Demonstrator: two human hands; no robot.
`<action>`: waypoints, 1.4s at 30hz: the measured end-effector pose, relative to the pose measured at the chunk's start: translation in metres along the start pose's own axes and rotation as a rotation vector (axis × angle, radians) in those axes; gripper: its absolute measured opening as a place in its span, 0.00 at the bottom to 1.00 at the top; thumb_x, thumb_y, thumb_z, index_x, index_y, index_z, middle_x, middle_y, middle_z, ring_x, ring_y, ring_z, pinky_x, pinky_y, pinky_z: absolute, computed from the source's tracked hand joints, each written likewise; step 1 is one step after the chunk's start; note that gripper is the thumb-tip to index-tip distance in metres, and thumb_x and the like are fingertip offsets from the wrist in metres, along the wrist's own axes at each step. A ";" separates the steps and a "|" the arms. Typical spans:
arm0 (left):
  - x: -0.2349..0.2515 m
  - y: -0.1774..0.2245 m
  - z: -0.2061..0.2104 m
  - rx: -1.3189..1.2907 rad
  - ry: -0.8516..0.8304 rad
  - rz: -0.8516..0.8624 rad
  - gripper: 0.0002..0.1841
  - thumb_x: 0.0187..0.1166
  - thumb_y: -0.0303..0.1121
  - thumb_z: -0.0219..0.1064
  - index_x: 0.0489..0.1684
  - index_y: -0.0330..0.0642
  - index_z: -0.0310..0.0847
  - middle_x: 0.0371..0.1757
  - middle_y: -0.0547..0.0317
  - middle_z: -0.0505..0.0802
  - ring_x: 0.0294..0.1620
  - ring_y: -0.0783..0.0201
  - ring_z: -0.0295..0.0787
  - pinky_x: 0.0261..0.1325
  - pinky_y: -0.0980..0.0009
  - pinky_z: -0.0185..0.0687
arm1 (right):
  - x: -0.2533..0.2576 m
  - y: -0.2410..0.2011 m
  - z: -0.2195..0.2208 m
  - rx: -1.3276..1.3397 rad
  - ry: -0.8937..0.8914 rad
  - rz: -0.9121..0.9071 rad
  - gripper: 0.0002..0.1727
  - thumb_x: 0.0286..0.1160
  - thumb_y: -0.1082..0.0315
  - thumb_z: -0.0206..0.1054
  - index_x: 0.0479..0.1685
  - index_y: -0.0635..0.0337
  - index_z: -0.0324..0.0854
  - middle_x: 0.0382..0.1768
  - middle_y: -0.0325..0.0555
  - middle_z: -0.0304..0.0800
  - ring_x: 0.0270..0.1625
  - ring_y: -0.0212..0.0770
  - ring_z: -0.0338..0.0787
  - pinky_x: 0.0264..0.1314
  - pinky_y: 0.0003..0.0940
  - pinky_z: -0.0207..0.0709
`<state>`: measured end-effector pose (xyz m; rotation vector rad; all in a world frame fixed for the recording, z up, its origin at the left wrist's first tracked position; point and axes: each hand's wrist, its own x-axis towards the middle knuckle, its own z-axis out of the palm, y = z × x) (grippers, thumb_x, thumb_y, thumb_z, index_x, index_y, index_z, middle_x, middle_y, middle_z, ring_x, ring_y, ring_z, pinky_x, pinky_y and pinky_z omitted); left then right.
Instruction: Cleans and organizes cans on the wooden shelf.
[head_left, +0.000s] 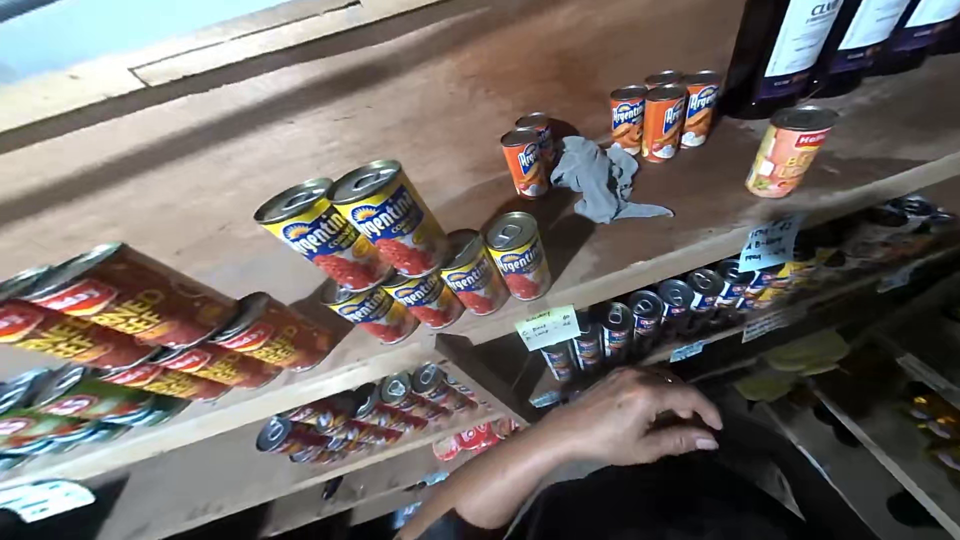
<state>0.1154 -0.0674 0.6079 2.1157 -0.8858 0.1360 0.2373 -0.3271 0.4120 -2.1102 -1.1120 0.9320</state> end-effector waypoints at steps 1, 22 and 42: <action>-0.001 -0.009 0.005 -0.005 0.019 -0.029 0.12 0.85 0.34 0.65 0.48 0.33 0.90 0.41 0.51 0.95 0.47 0.62 0.92 0.59 0.66 0.85 | 0.011 0.014 -0.004 0.138 0.036 -0.048 0.25 0.90 0.62 0.57 0.65 0.83 0.77 0.59 0.79 0.85 0.63 0.66 0.86 0.72 0.55 0.75; 0.093 0.062 -0.097 0.953 0.320 -0.028 0.07 0.78 0.31 0.67 0.41 0.44 0.93 0.26 0.55 0.91 0.27 0.54 0.90 0.28 0.56 0.80 | 0.027 -0.133 -0.064 0.376 1.118 -0.738 0.12 0.83 0.55 0.64 0.44 0.51 0.87 0.42 0.16 0.92 0.47 0.08 0.86 0.53 0.10 0.80; 0.278 -0.084 -0.179 0.924 0.213 -0.916 0.42 0.62 0.53 0.83 0.75 0.39 0.76 0.77 0.31 0.77 0.83 0.32 0.66 0.72 0.33 0.71 | -0.035 -0.089 -0.054 0.318 1.285 -0.164 0.27 0.75 0.50 0.61 0.42 0.73 0.85 0.33 0.42 0.90 0.38 0.13 0.83 0.47 0.12 0.77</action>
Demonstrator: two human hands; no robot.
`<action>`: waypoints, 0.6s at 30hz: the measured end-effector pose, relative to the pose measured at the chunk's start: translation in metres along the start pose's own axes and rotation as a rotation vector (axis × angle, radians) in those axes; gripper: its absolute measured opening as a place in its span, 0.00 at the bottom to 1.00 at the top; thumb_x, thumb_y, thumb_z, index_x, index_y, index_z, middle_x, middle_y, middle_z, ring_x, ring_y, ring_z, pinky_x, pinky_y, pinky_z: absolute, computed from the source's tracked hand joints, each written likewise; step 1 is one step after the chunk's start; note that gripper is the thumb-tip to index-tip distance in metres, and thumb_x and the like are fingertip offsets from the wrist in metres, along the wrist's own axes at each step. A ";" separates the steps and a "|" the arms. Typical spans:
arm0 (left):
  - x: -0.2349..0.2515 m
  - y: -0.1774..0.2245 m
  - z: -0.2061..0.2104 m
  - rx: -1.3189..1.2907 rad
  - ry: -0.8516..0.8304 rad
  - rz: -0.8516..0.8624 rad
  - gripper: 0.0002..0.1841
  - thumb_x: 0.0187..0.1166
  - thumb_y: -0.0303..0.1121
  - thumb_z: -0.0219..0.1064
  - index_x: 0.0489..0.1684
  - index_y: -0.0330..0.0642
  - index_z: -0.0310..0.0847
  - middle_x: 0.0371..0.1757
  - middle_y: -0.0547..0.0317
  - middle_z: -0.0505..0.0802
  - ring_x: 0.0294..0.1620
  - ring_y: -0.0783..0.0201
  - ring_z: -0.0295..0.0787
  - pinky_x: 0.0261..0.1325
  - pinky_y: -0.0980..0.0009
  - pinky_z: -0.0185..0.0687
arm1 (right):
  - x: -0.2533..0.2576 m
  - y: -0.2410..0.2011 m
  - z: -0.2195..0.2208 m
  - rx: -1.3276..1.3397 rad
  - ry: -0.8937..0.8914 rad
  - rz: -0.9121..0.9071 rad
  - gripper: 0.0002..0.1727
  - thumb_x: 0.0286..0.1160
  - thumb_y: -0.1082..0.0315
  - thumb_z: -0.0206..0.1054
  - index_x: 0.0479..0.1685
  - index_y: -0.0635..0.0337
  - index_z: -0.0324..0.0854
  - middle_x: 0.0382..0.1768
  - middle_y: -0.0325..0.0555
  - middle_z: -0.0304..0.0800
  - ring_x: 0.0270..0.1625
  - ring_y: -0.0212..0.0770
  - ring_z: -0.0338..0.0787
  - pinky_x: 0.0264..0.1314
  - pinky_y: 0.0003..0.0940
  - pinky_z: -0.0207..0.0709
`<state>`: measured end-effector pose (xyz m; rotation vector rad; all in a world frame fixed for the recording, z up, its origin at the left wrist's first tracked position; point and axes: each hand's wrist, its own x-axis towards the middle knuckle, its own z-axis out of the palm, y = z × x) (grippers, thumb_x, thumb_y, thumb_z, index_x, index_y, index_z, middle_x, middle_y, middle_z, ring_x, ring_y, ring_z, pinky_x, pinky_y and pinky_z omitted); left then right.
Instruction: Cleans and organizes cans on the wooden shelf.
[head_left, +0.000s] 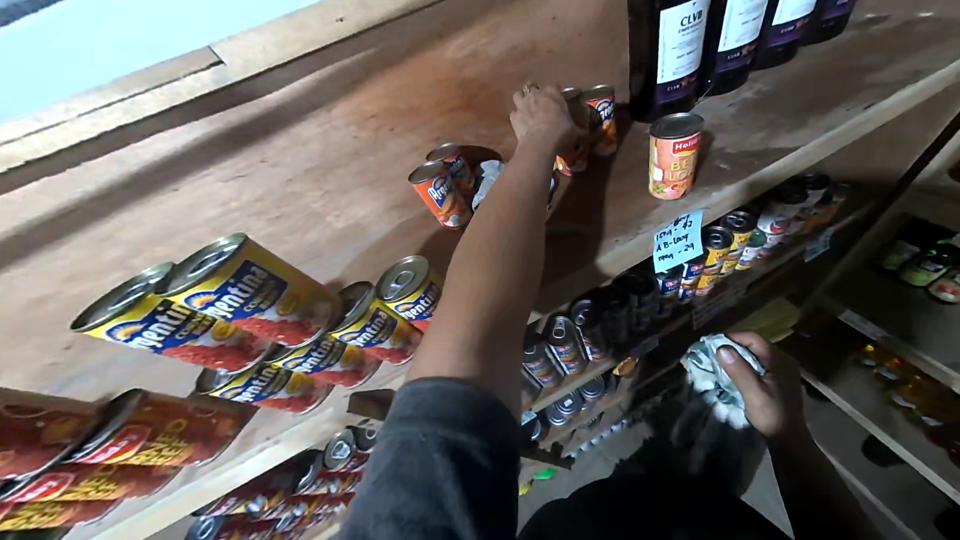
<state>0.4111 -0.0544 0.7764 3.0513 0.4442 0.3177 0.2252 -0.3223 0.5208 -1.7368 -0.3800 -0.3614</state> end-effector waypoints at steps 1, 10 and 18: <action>-0.007 0.000 -0.004 -0.078 0.031 0.023 0.41 0.61 0.49 0.84 0.76 0.39 0.75 0.74 0.32 0.81 0.79 0.32 0.73 0.70 0.32 0.73 | 0.002 -0.004 -0.001 0.017 -0.005 0.023 0.26 0.75 0.52 0.62 0.44 0.74 0.85 0.35 0.42 0.90 0.40 0.13 0.83 0.49 0.14 0.77; -0.180 -0.008 0.012 -1.191 0.546 0.655 0.39 0.54 0.30 0.87 0.68 0.26 0.72 0.61 0.47 0.87 0.62 0.66 0.86 0.67 0.69 0.84 | 0.043 -0.029 -0.028 0.313 0.173 -0.045 0.16 0.79 0.52 0.67 0.56 0.50 0.82 0.44 0.12 0.87 0.48 0.10 0.86 0.54 0.15 0.83; -0.233 0.017 0.086 -1.204 0.331 0.651 0.37 0.46 0.23 0.88 0.64 0.30 0.83 0.60 0.50 0.91 0.63 0.68 0.88 0.68 0.72 0.85 | 0.080 -0.117 -0.027 -0.138 0.150 -0.830 0.11 0.76 0.65 0.72 0.51 0.60 0.89 0.51 0.43 0.87 0.59 0.28 0.84 0.65 0.19 0.76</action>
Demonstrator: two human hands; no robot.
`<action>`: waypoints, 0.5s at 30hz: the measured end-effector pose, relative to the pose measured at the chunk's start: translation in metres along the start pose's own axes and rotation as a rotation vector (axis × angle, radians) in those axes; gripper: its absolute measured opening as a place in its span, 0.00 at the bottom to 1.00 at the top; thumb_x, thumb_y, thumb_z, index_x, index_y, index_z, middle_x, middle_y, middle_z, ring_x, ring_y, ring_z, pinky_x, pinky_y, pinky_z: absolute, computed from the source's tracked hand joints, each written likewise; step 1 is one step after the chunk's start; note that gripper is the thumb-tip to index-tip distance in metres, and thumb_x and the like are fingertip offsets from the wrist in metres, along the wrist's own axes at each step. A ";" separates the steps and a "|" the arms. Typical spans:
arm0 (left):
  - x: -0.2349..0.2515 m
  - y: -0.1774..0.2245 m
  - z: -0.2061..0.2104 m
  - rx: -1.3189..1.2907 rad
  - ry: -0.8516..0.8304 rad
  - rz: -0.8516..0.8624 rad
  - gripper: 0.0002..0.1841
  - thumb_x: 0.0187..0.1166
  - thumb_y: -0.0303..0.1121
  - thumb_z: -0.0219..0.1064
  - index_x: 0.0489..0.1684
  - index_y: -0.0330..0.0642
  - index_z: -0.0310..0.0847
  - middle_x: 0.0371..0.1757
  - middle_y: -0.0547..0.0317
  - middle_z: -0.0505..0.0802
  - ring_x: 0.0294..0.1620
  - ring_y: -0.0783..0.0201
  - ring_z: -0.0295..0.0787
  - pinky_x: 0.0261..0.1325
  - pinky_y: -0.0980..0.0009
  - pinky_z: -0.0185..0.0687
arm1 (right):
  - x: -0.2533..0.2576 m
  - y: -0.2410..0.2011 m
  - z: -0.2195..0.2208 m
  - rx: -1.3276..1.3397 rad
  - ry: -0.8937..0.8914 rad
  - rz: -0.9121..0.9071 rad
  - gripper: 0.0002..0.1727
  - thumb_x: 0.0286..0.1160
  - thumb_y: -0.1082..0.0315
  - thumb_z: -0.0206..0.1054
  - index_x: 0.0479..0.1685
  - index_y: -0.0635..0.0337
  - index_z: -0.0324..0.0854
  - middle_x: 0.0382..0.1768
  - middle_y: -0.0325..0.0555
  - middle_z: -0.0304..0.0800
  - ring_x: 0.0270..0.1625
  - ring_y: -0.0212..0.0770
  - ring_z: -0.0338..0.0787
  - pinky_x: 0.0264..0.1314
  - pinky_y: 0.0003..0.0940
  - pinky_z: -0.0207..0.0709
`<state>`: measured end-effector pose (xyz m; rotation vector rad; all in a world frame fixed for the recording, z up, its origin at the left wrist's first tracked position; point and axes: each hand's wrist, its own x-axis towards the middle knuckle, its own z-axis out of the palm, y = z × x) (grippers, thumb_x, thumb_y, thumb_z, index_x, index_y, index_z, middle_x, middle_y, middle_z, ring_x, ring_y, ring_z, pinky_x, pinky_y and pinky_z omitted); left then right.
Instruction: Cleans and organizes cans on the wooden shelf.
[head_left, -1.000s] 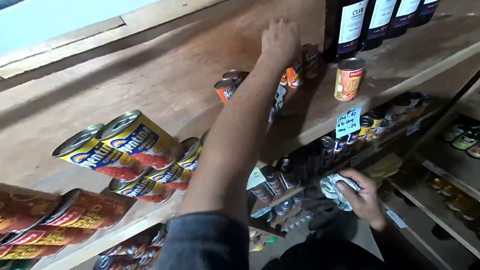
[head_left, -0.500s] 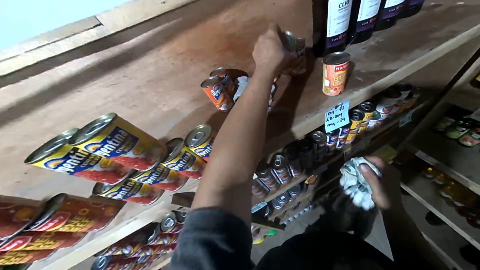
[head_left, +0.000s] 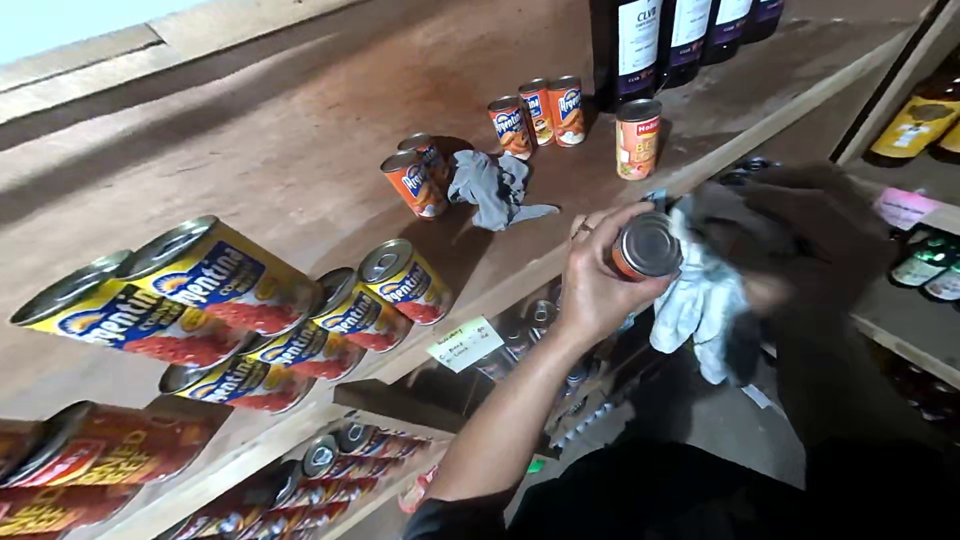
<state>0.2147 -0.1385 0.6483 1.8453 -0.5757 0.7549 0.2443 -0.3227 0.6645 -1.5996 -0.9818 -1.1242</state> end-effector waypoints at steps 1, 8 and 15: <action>-0.001 0.000 0.004 0.006 0.012 -0.007 0.36 0.44 0.24 0.88 0.62 0.31 0.84 0.59 0.51 0.91 0.63 0.68 0.87 0.67 0.72 0.84 | 0.004 -0.004 0.006 -0.072 -0.057 -0.036 0.12 0.75 0.66 0.72 0.50 0.64 0.90 0.49 0.52 0.88 0.56 0.36 0.85 0.63 0.24 0.77; -0.005 -0.008 0.014 0.059 0.030 -0.070 0.36 0.43 0.25 0.87 0.63 0.34 0.86 0.55 0.54 0.90 0.55 0.69 0.85 0.56 0.75 0.82 | -0.009 -0.010 -0.003 -0.129 -0.471 -0.093 0.14 0.81 0.69 0.61 0.55 0.60 0.91 0.52 0.54 0.88 0.58 0.50 0.86 0.62 0.38 0.81; -0.008 -0.006 0.025 0.012 -0.036 -0.058 0.36 0.41 0.24 0.87 0.61 0.34 0.87 0.54 0.54 0.87 0.55 0.69 0.85 0.57 0.76 0.84 | -0.007 -0.015 -0.008 -0.326 -0.338 0.003 0.11 0.77 0.72 0.65 0.48 0.67 0.90 0.47 0.62 0.90 0.50 0.57 0.91 0.53 0.45 0.85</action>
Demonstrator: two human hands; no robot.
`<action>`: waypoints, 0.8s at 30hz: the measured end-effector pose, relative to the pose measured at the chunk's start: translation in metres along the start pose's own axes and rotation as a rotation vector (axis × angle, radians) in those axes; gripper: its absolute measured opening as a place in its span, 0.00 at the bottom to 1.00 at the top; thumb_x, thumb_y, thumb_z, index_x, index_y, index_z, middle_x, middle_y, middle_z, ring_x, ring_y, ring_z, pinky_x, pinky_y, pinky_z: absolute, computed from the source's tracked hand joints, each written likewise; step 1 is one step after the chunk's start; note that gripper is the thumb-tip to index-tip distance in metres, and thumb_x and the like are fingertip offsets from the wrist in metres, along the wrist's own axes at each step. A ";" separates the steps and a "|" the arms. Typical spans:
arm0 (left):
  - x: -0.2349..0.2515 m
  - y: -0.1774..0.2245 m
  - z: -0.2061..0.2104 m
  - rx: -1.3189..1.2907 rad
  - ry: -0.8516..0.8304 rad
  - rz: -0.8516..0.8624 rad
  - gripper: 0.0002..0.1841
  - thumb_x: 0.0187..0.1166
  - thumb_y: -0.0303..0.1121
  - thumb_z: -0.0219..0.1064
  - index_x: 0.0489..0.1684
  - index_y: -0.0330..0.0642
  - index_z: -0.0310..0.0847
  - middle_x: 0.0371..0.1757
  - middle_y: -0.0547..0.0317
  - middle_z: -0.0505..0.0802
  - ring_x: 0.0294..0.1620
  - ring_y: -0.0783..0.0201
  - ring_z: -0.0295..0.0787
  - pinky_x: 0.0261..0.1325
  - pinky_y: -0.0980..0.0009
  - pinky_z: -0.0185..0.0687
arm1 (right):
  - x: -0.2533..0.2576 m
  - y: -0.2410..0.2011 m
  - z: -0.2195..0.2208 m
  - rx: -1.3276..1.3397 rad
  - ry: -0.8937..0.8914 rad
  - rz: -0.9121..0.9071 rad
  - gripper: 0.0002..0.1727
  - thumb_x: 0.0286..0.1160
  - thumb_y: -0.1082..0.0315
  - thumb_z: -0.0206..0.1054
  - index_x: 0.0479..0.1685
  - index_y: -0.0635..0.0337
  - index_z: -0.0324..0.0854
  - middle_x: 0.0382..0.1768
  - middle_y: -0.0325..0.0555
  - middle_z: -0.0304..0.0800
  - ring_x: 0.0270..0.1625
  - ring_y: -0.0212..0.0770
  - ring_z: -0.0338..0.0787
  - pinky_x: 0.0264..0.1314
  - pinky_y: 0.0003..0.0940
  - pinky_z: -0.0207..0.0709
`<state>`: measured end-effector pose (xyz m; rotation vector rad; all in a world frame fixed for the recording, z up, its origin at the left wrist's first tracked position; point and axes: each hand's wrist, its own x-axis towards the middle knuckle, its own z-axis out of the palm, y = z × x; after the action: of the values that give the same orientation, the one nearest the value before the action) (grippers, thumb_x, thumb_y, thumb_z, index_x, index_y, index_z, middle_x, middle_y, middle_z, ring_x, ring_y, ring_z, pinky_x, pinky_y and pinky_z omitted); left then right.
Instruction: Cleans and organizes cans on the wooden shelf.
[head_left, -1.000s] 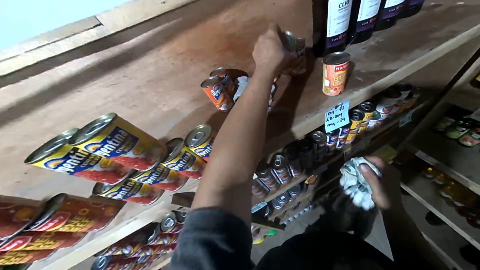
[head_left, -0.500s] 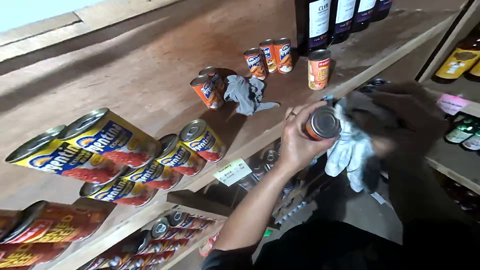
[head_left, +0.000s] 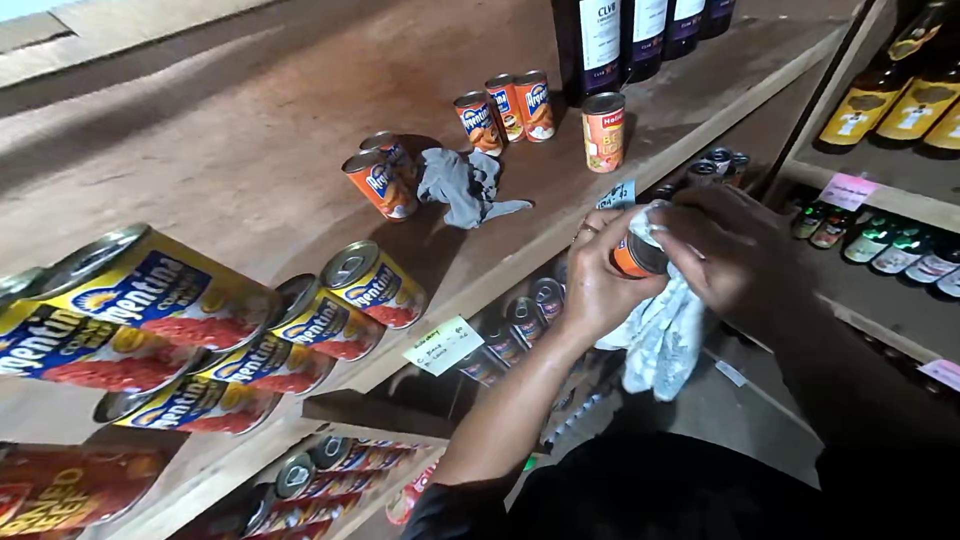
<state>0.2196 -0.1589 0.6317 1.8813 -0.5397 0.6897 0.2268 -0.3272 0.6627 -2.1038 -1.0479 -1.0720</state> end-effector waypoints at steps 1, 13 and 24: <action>0.000 0.000 0.001 -0.007 -0.003 -0.006 0.34 0.42 0.24 0.88 0.58 0.33 0.87 0.53 0.54 0.87 0.53 0.70 0.85 0.55 0.77 0.83 | 0.001 -0.004 0.004 0.012 0.026 -0.012 0.11 0.78 0.71 0.65 0.48 0.67 0.90 0.46 0.61 0.90 0.50 0.56 0.91 0.53 0.43 0.85; 0.006 -0.005 -0.012 0.112 -0.013 -0.030 0.38 0.44 0.25 0.89 0.65 0.38 0.86 0.58 0.51 0.89 0.60 0.64 0.85 0.63 0.69 0.83 | 0.010 0.017 0.006 -0.009 -0.120 -0.150 0.10 0.75 0.77 0.65 0.49 0.65 0.89 0.50 0.62 0.89 0.51 0.61 0.90 0.51 0.47 0.86; -0.008 -0.012 0.006 0.250 -0.003 -0.002 0.29 0.52 0.24 0.81 0.61 0.37 0.89 0.54 0.49 0.92 0.59 0.54 0.86 0.61 0.58 0.82 | -0.028 0.006 0.014 0.294 -0.117 0.115 0.12 0.74 0.60 0.67 0.42 0.57 0.93 0.46 0.44 0.94 0.48 0.33 0.92 0.52 0.26 0.85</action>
<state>0.2224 -0.1595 0.6161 2.1146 -0.4703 0.7829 0.2264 -0.3310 0.6311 -1.9786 -1.0543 -0.7001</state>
